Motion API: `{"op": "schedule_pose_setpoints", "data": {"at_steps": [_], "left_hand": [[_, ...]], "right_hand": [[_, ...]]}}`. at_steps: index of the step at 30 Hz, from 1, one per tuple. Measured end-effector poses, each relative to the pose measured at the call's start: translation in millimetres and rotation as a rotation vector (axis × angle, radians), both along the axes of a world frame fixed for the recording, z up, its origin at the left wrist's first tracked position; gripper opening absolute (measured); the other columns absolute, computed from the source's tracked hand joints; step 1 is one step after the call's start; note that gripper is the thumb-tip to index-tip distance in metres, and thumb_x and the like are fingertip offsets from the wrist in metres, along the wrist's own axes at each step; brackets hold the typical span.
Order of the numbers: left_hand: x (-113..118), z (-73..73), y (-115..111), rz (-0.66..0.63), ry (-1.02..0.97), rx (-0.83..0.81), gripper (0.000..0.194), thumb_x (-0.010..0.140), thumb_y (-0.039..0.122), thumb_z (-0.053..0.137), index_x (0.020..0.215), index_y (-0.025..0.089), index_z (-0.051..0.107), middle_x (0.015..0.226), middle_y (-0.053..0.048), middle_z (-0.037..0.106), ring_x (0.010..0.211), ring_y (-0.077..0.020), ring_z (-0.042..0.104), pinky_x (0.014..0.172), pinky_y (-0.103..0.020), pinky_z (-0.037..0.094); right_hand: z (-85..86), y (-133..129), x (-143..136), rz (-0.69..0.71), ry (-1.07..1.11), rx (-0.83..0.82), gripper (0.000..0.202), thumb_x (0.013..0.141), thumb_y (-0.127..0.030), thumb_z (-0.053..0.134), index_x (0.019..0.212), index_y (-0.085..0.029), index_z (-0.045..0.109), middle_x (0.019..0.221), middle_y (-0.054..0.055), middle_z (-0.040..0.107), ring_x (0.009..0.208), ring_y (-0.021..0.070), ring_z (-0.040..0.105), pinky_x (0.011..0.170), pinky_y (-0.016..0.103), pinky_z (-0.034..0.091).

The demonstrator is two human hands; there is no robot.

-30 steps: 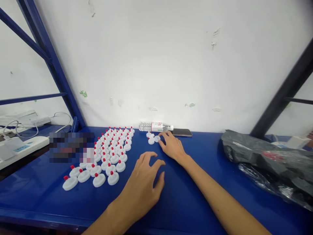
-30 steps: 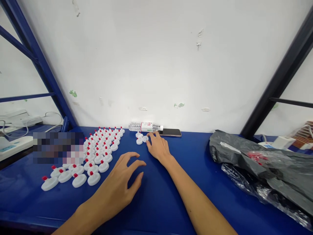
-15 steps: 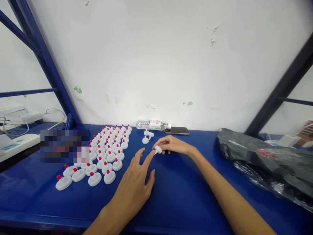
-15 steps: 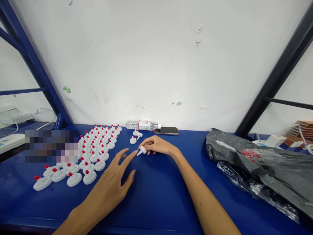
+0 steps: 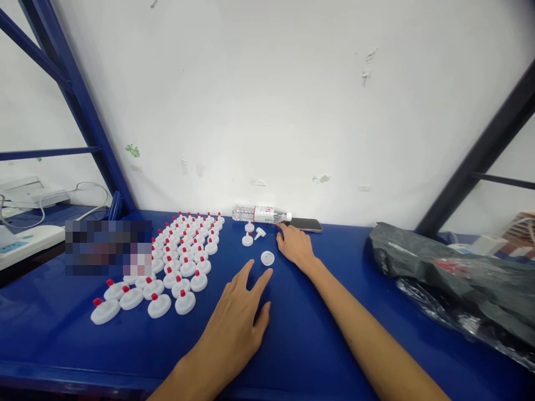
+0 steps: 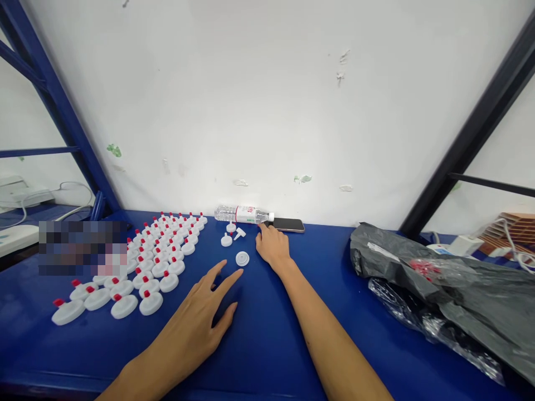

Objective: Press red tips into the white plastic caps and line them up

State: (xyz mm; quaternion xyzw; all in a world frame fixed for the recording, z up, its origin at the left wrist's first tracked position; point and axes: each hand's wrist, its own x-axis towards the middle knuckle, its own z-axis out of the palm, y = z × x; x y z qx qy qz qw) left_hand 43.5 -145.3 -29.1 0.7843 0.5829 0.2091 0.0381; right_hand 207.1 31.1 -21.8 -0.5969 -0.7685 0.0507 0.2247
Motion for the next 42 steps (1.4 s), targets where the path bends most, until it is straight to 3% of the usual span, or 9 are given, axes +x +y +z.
{"op": "schedule_pose_setpoints", "data": {"at_steps": [6, 13, 26, 32, 38, 42], "left_hand": [[1, 1.2, -2, -0.002, -0.018, 0.001, 0.053, 0.097, 0.025, 0.047, 0.150, 0.027, 0.045, 0.158, -0.018, 0.036, 0.140, -0.0354, 0.046, 0.109, -0.060, 0.044], [0, 2.2, -2, -0.001, -0.022, -0.029, 0.051, 0.098, 0.026, 0.044, 0.148, 0.027, 0.046, 0.157, -0.017, 0.035, 0.139, -0.0355, 0.046, 0.107, -0.060, 0.046], [2, 4.4, -4, -0.003, -0.012, -0.029, 0.047, 0.098, 0.025, 0.043, 0.144, 0.025, 0.049, 0.153, -0.017, 0.039, 0.136, -0.0352, 0.049, 0.106, -0.061, 0.046], [2, 3.5, -4, -0.002, -0.009, -0.033, 0.047, 0.097, 0.025, 0.045, 0.144, 0.025, 0.049, 0.152, -0.018, 0.041, 0.135, -0.0352, 0.050, 0.107, -0.061, 0.046], [2, 5.0, -5, -0.001, 0.006, -0.042, 0.046, 0.098, 0.026, 0.044, 0.144, 0.025, 0.050, 0.152, -0.017, 0.039, 0.136, -0.0346, 0.049, 0.107, -0.059, 0.046], [2, 5.5, -4, 0.002, -0.002, -0.053, 0.046, 0.098, 0.026, 0.043, 0.144, 0.025, 0.049, 0.153, -0.017, 0.039, 0.137, -0.0344, 0.048, 0.108, -0.060, 0.045]], "right_hand": [[-3.2, 3, -2, -0.050, -0.113, 0.040, 0.044, 0.098, -0.026, 0.041, 0.139, -0.024, 0.055, 0.118, 0.014, 0.070, 0.103, 0.0311, 0.068, 0.083, 0.038, 0.047], [0.3, 0, 0, -0.046, -0.138, 0.064, 0.031, 0.094, -0.020, 0.045, 0.123, -0.023, 0.058, 0.105, 0.009, 0.073, 0.091, 0.0254, 0.069, 0.075, 0.031, 0.044], [2.5, 0, -5, 0.162, -0.222, 0.103, 0.047, 0.101, -0.026, 0.039, 0.147, -0.031, 0.049, 0.130, 0.009, 0.061, 0.098, 0.0232, 0.068, 0.080, 0.032, 0.047], [5.5, 10, -13, 0.247, -0.216, 0.093, 0.047, 0.100, -0.023, 0.042, 0.145, -0.030, 0.051, 0.128, 0.009, 0.061, 0.098, 0.0230, 0.068, 0.081, 0.032, 0.048], [4.2, 10, -12, 0.278, -0.155, 0.104, 0.035, 0.101, -0.021, 0.038, 0.126, -0.029, 0.062, 0.119, 0.005, 0.063, 0.100, 0.0204, 0.065, 0.080, 0.029, 0.045], [2.8, 9, -11, 0.266, -0.126, 0.123, 0.038, 0.102, -0.020, 0.035, 0.132, -0.028, 0.057, 0.121, 0.006, 0.063, 0.100, 0.0207, 0.065, 0.081, 0.029, 0.045]]}}
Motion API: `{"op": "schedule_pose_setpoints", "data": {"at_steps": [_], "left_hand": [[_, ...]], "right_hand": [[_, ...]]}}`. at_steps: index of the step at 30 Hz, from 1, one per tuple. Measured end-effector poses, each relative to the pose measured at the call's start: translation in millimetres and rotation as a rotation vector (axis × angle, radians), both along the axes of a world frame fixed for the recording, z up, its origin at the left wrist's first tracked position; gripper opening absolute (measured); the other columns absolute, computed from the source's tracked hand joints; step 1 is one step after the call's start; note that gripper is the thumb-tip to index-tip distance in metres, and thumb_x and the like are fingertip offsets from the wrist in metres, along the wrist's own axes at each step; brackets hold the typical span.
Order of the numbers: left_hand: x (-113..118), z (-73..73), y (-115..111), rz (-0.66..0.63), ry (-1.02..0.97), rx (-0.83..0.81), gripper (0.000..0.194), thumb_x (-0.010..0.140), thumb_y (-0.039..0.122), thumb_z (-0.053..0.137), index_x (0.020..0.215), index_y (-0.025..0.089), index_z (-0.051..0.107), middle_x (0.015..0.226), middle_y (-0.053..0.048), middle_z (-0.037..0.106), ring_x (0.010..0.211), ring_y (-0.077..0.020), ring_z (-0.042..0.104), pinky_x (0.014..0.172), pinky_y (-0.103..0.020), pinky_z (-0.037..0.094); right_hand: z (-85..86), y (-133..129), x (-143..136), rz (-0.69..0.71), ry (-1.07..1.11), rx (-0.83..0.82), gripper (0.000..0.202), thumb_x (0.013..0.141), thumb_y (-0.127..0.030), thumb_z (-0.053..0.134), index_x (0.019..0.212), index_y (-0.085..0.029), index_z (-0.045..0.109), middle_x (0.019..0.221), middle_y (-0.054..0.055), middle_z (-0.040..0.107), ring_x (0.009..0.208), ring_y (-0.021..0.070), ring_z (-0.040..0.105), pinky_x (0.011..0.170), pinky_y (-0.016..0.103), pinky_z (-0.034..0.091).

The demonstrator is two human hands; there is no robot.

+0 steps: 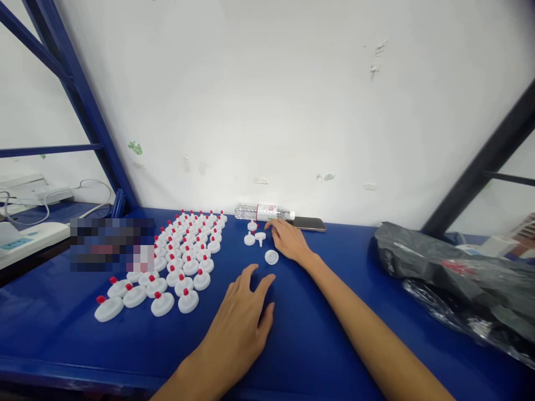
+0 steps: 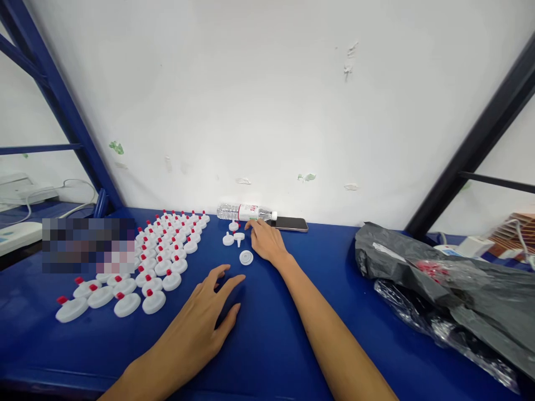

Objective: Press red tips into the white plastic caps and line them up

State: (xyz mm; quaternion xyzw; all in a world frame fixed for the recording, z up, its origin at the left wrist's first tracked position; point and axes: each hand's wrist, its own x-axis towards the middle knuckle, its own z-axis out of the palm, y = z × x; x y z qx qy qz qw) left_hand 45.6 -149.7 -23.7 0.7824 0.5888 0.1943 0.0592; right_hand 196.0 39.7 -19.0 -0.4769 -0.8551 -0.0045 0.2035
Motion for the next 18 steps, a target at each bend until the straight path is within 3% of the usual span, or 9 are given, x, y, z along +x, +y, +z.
{"op": "schedule_pose_setpoints", "data": {"at_steps": [6, 12, 18], "left_hand": [[0, -2.4, 0, 0.003, -0.015, 0.026, 0.049, 0.097, 0.025, 0.045, 0.146, 0.025, 0.047, 0.153, -0.018, 0.037, 0.137, -0.0354, 0.048, 0.107, -0.059, 0.046], [0, -3.1, 1, 0.018, -0.050, 0.034, 0.054, 0.097, 0.028, 0.046, 0.151, 0.029, 0.041, 0.164, -0.016, 0.020, 0.137, -0.0359, 0.049, 0.108, -0.059, 0.045], [-1, -2.6, 0, -0.007, -0.044, 0.059, 0.059, 0.097, 0.027, 0.048, 0.155, 0.032, 0.035, 0.168, -0.013, 0.013, 0.140, -0.0356, 0.045, 0.110, -0.057, 0.044]], "right_hand": [[-0.2, -2, -1, 0.073, -0.001, -0.007, 0.039, 0.102, -0.023, 0.040, 0.135, -0.030, 0.058, 0.120, 0.007, 0.061, 0.095, 0.0202, 0.065, 0.078, 0.029, 0.045], [5.2, -14, -4, 0.178, 0.060, -0.021, 0.037, 0.102, -0.013, 0.035, 0.115, -0.029, 0.066, 0.120, 0.001, 0.062, 0.096, 0.0147, 0.063, 0.081, 0.024, 0.044], [1.2, -12, -9, 0.115, 0.104, -0.043, 0.046, 0.100, -0.010, 0.033, 0.131, -0.033, 0.059, 0.112, 0.002, 0.064, 0.095, 0.0172, 0.063, 0.074, 0.025, 0.044]]}}
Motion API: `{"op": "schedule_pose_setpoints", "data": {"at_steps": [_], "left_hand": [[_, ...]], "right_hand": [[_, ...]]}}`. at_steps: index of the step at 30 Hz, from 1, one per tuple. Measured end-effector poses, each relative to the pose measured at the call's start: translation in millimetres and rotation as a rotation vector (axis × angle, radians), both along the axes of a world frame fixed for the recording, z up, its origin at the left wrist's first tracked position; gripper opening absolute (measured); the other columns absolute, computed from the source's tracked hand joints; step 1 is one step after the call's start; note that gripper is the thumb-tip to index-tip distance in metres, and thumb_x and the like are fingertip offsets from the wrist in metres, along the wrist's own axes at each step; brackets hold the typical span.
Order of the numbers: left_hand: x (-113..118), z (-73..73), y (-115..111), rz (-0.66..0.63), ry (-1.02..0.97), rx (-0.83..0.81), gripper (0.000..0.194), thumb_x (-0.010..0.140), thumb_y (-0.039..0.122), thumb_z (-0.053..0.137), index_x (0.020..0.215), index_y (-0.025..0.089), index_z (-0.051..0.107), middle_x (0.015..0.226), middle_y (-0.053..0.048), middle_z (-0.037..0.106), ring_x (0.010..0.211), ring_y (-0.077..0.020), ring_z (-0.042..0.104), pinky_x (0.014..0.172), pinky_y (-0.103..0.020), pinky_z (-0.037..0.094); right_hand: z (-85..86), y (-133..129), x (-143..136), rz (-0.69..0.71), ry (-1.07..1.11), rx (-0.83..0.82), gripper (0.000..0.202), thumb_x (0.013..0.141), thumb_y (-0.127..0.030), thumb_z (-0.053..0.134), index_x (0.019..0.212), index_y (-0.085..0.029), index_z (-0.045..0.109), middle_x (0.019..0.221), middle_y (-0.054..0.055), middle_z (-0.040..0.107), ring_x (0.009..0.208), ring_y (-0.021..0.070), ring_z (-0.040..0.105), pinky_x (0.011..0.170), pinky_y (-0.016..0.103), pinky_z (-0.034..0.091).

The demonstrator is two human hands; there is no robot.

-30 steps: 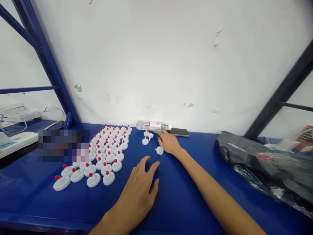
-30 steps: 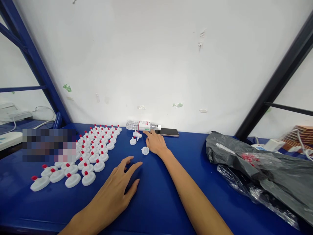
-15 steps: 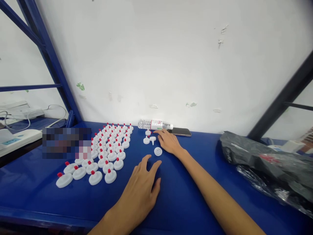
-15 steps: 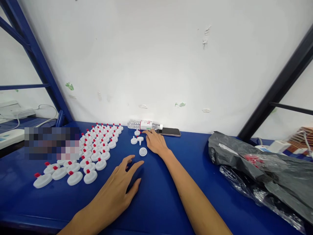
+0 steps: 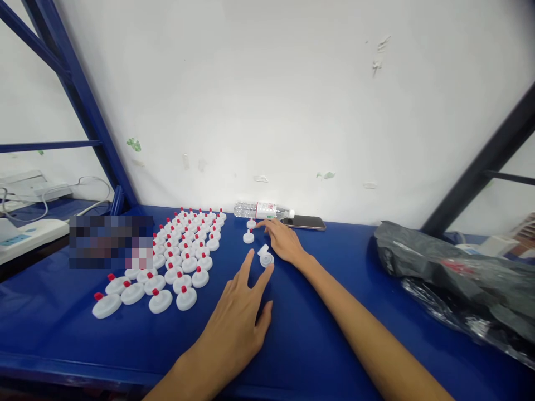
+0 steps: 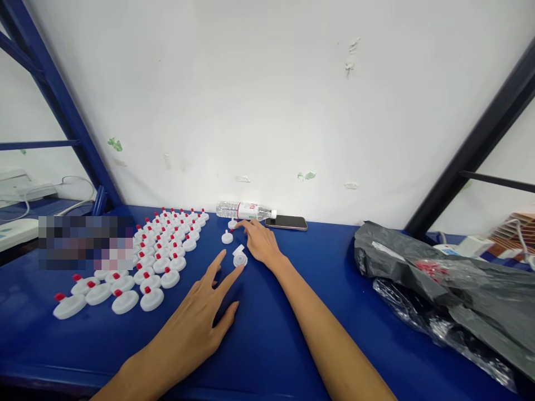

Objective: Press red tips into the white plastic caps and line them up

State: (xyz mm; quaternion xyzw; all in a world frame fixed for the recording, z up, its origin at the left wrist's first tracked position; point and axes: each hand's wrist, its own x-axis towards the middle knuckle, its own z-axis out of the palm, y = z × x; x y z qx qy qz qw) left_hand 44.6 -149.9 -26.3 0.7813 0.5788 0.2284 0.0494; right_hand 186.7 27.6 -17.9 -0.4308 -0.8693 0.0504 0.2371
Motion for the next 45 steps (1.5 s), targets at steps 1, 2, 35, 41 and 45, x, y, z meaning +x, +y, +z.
{"op": "schedule_pose_setpoints", "data": {"at_steps": [1, 2, 35, 41, 45], "left_hand": [[0, 0.3, 0, -0.001, 0.008, -0.001, 0.059, 0.097, 0.027, 0.047, 0.155, 0.032, 0.035, 0.168, -0.014, 0.013, 0.141, -0.0358, 0.044, 0.110, -0.057, 0.044], [0, 0.6, -1, 0.000, 0.017, -0.006, 0.059, 0.097, 0.027, 0.047, 0.155, 0.032, 0.035, 0.168, -0.014, 0.014, 0.142, -0.0359, 0.044, 0.110, -0.057, 0.044], [-1, -4.0, 2, 0.016, 0.048, -0.022, 0.048, 0.099, 0.031, 0.043, 0.147, 0.026, 0.047, 0.160, -0.019, 0.028, 0.142, -0.0370, 0.042, 0.110, -0.059, 0.043], [-2, -6.3, 4, 0.014, 0.041, -0.011, 0.050, 0.099, 0.032, 0.043, 0.149, 0.027, 0.044, 0.160, -0.018, 0.027, 0.142, -0.0361, 0.043, 0.110, -0.058, 0.044], [-2, -6.8, 4, 0.014, 0.041, -0.009, 0.053, 0.099, 0.032, 0.044, 0.152, 0.029, 0.039, 0.164, -0.018, 0.021, 0.141, -0.0354, 0.045, 0.110, -0.057, 0.044]], "right_hand": [[-1.2, 2, 0, 0.002, -0.024, -0.003, 0.048, 0.100, -0.011, 0.034, 0.133, -0.035, 0.058, 0.111, 0.002, 0.063, 0.092, 0.0175, 0.064, 0.071, 0.026, 0.043], [-2.4, 3, -1, 0.002, -0.053, -0.004, 0.049, 0.100, -0.012, 0.036, 0.135, -0.038, 0.057, 0.112, 0.002, 0.062, 0.088, 0.0178, 0.064, 0.068, 0.026, 0.042], [2.3, 17, 15, -0.090, 0.414, -0.405, 0.019, 0.096, -0.034, 0.061, 0.090, -0.017, 0.066, 0.087, 0.006, 0.076, 0.066, 0.0138, 0.069, 0.067, 0.025, 0.052], [19.3, 13, 39, 0.095, 0.509, -0.720, 0.022, 0.088, -0.036, 0.072, 0.088, -0.015, 0.067, 0.087, 0.008, 0.077, 0.073, 0.0135, 0.072, 0.062, 0.020, 0.053], [29.0, 8, 46, 0.202, 0.512, -0.859, 0.031, 0.083, -0.041, 0.077, 0.100, -0.017, 0.068, 0.090, 0.008, 0.077, 0.078, 0.0155, 0.073, 0.063, 0.020, 0.054]]}}
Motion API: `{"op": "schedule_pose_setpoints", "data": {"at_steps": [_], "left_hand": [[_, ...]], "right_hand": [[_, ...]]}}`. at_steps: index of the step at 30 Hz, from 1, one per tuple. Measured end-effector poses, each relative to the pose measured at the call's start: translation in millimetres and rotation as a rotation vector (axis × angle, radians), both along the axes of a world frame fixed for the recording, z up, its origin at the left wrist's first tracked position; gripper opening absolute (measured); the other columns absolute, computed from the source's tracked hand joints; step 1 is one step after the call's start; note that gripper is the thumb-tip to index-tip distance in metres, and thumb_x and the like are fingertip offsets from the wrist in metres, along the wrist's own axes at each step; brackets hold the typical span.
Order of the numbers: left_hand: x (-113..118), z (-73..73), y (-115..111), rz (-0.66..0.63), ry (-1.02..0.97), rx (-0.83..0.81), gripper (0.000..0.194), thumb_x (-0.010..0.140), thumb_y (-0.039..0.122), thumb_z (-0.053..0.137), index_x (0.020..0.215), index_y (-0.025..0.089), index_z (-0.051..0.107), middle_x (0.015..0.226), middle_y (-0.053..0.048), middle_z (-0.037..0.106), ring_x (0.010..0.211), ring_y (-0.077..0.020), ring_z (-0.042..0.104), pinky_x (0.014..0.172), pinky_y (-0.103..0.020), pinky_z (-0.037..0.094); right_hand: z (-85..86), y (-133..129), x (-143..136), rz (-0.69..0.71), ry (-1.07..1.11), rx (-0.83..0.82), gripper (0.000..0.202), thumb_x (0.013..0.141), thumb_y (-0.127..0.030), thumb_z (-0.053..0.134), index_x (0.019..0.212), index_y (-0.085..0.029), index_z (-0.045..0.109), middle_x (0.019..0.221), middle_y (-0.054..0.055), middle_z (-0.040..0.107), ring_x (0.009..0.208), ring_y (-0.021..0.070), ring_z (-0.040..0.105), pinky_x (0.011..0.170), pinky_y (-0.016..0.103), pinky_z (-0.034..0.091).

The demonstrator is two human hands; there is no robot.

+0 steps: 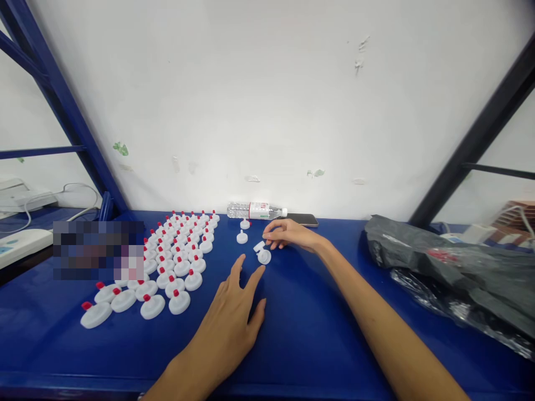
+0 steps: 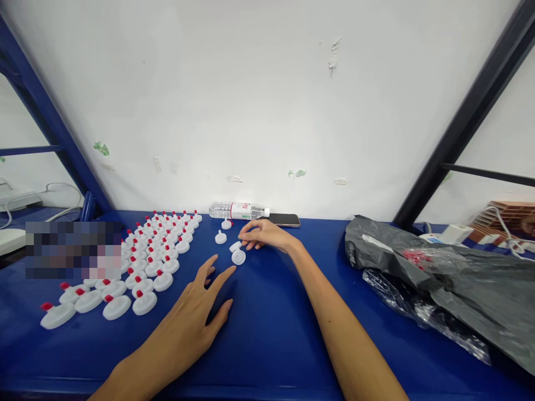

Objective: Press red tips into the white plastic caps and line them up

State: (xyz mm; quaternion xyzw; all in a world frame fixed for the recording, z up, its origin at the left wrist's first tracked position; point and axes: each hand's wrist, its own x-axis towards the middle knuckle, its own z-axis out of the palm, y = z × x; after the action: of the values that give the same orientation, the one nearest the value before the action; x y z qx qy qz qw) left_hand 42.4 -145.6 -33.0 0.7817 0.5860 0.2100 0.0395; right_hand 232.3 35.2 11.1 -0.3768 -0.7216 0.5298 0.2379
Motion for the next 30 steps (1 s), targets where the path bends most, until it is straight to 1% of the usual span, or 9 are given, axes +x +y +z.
{"op": "schedule_pose_setpoints", "data": {"at_steps": [3, 6, 10, 13, 16, 19, 24, 28, 30], "left_hand": [[0, -0.1, 0, 0.004, 0.003, 0.002, 0.057, 0.099, 0.032, 0.045, 0.155, 0.032, 0.034, 0.165, -0.017, 0.019, 0.138, -0.0357, 0.049, 0.108, -0.057, 0.046], [-1, 0.1, 0, -0.003, 0.015, -0.002, 0.060, 0.100, 0.032, 0.044, 0.157, 0.034, 0.029, 0.165, -0.016, 0.019, 0.138, -0.0355, 0.049, 0.107, -0.057, 0.047], [-1, -0.5, 0, -0.014, 0.014, 0.034, 0.059, 0.099, 0.032, 0.045, 0.156, 0.032, 0.031, 0.165, -0.016, 0.021, 0.139, -0.0349, 0.047, 0.107, -0.055, 0.047], [-2, -1.5, 1, -0.019, 0.007, 0.068, 0.058, 0.098, 0.031, 0.047, 0.154, 0.030, 0.036, 0.165, -0.016, 0.022, 0.140, -0.0357, 0.046, 0.106, -0.054, 0.049], [-3, -1.8, 1, -0.016, -0.001, 0.080, 0.055, 0.098, 0.031, 0.048, 0.152, 0.030, 0.040, 0.164, -0.016, 0.023, 0.139, -0.0354, 0.047, 0.105, -0.054, 0.050], [-3, -1.2, 0, -0.013, 0.006, 0.070, 0.051, 0.098, 0.031, 0.047, 0.149, 0.028, 0.044, 0.164, -0.017, 0.023, 0.139, -0.0357, 0.047, 0.106, -0.055, 0.049], [-3, -1.0, 1, -0.014, 0.007, 0.040, 0.049, 0.099, 0.033, 0.044, 0.148, 0.027, 0.046, 0.164, -0.018, 0.021, 0.142, -0.0362, 0.044, 0.108, -0.055, 0.047], [-3, -1.2, 0, -0.010, -0.006, 0.030, 0.048, 0.099, 0.033, 0.044, 0.147, 0.029, 0.047, 0.163, -0.018, 0.021, 0.140, -0.0367, 0.045, 0.108, -0.056, 0.046], [-3, -0.7, 0, -0.009, -0.011, 0.022, 0.048, 0.099, 0.033, 0.044, 0.147, 0.029, 0.047, 0.163, -0.018, 0.021, 0.139, -0.0368, 0.047, 0.108, -0.057, 0.046]], "right_hand": [[3.9, -5, -1, 0.170, 0.025, -0.104, 0.033, 0.081, -0.041, 0.079, 0.102, -0.018, 0.068, 0.091, 0.007, 0.077, 0.086, 0.0163, 0.074, 0.070, 0.020, 0.054], [5.2, -10, -5, 0.308, 0.026, -0.183, 0.034, 0.078, -0.036, 0.082, 0.102, -0.017, 0.067, 0.090, 0.006, 0.077, 0.089, 0.0150, 0.073, 0.074, 0.020, 0.054], [6.0, -16, -13, 0.392, 0.078, -0.278, 0.034, 0.076, -0.036, 0.083, 0.100, -0.017, 0.067, 0.091, 0.005, 0.076, 0.092, 0.0159, 0.073, 0.082, 0.025, 0.055], [7.9, -18, -16, 0.415, 0.102, -0.286, 0.035, 0.077, -0.038, 0.083, 0.100, -0.017, 0.067, 0.089, 0.005, 0.076, 0.090, 0.0163, 0.073, 0.088, 0.029, 0.055], [11.0, -19, -16, 0.392, 0.075, -0.204, 0.034, 0.080, -0.040, 0.080, 0.102, -0.018, 0.066, 0.089, 0.005, 0.076, 0.090, 0.0164, 0.073, 0.081, 0.025, 0.054], [13.2, -18, -14, 0.323, 0.077, -0.088, 0.029, 0.084, -0.041, 0.076, 0.101, -0.019, 0.066, 0.091, 0.006, 0.076, 0.092, 0.0166, 0.072, 0.073, 0.023, 0.052], [11.0, -16, -16, 0.171, 0.122, 0.074, 0.026, 0.086, -0.043, 0.073, 0.099, -0.020, 0.069, 0.090, 0.005, 0.074, 0.088, 0.0167, 0.068, 0.073, 0.026, 0.052], [6.8, -13, -20, 0.048, 0.163, 0.124, 0.024, 0.084, -0.041, 0.074, 0.095, -0.020, 0.070, 0.089, 0.005, 0.073, 0.087, 0.0165, 0.067, 0.072, 0.026, 0.051], [4.4, -12, -23, 0.011, 0.185, 0.137, 0.023, 0.085, -0.041, 0.073, 0.094, -0.020, 0.070, 0.089, 0.005, 0.073, 0.087, 0.0166, 0.066, 0.072, 0.026, 0.051]]}}
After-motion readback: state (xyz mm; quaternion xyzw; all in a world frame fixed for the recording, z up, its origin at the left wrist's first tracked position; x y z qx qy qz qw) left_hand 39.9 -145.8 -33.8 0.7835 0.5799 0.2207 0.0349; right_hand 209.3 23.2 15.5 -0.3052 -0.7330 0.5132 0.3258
